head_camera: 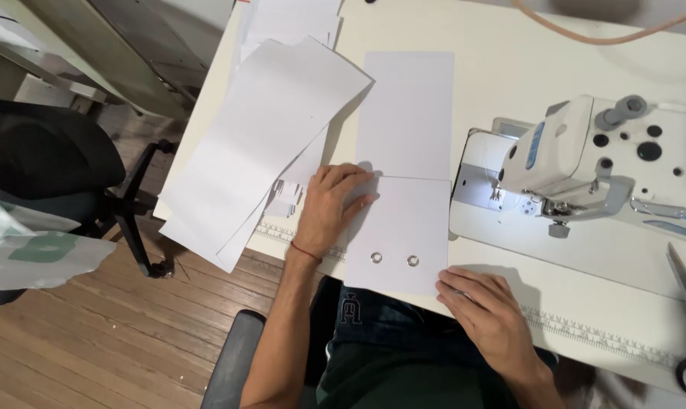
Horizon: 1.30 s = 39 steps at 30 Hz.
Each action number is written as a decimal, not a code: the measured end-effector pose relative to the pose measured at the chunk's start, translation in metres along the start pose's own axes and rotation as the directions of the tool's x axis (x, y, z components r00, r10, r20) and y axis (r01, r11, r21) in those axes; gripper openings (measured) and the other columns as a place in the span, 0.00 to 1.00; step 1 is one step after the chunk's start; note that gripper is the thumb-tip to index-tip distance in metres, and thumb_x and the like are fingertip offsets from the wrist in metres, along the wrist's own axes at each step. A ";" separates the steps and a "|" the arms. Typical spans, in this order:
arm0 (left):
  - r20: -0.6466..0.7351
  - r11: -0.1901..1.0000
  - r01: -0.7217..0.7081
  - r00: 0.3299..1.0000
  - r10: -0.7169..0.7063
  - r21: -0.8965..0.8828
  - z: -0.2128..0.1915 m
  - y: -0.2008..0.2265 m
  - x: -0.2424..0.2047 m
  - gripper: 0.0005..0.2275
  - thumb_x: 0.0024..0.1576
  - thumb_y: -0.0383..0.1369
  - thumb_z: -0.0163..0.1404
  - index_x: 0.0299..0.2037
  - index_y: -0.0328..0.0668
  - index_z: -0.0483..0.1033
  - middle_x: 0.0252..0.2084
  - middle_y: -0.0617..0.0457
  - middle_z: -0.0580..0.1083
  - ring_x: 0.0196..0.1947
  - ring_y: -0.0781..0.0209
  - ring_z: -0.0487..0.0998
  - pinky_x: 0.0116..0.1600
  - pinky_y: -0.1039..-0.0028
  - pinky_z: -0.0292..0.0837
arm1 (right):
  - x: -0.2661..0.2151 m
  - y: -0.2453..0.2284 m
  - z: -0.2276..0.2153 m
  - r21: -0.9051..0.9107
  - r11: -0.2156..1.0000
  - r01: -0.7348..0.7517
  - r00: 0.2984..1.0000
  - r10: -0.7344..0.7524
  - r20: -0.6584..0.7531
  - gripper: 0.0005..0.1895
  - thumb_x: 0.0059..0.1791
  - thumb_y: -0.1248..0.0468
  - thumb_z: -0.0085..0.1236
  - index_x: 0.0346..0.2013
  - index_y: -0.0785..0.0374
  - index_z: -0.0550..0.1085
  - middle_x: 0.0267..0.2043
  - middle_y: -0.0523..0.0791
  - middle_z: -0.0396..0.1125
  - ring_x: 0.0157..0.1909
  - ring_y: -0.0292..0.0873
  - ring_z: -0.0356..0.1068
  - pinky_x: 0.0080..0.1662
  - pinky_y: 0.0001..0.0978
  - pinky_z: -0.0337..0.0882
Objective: Folding and trimming white material pieces with grommets using scissors at a sewing station
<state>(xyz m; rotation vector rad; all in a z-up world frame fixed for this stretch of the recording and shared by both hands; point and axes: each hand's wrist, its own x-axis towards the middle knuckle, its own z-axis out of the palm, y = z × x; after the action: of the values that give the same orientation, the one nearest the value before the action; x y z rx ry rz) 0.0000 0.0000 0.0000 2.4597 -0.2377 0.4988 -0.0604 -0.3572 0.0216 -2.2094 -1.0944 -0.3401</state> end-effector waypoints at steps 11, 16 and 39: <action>0.015 0.999 0.018 1.000 -0.017 -0.041 0.000 -0.002 -0.001 0.16 0.70 0.41 0.63 0.66 0.48 0.84 0.62 0.56 0.80 0.60 0.50 0.75 0.65 0.57 0.72 | 0.007 -0.002 -0.003 -0.038 0.997 0.066 0.998 -0.067 -0.010 0.11 0.54 0.71 0.74 0.52 0.61 0.87 0.59 0.43 0.82 0.66 0.44 0.81 0.60 0.41 0.77; 0.007 1.000 0.007 1.000 -0.007 -0.010 0.000 0.000 0.002 0.16 0.69 0.41 0.65 0.64 0.46 0.85 0.62 0.54 0.80 0.60 0.49 0.76 0.66 0.57 0.73 | 0.008 -0.003 -0.005 -0.050 0.996 0.068 0.998 -0.068 -0.008 0.11 0.54 0.71 0.75 0.51 0.60 0.87 0.59 0.42 0.82 0.66 0.43 0.81 0.59 0.41 0.76; 0.176 0.909 -0.311 0.947 0.270 0.277 0.074 0.049 0.060 0.34 0.78 0.57 0.37 0.86 0.43 0.63 0.89 0.47 0.62 0.91 0.46 0.59 0.92 0.48 0.50 | -0.005 -0.010 -0.020 -0.091 0.989 0.114 0.993 -0.116 -0.023 0.04 0.58 0.63 0.71 0.45 0.59 0.86 0.54 0.41 0.83 0.62 0.43 0.83 0.56 0.43 0.73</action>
<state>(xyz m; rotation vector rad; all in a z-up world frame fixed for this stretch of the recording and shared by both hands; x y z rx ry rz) 0.0627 -0.0870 -0.0046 2.7762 -0.6356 0.5273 -0.0701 -0.3687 0.0384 -2.2167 -1.2156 -0.4772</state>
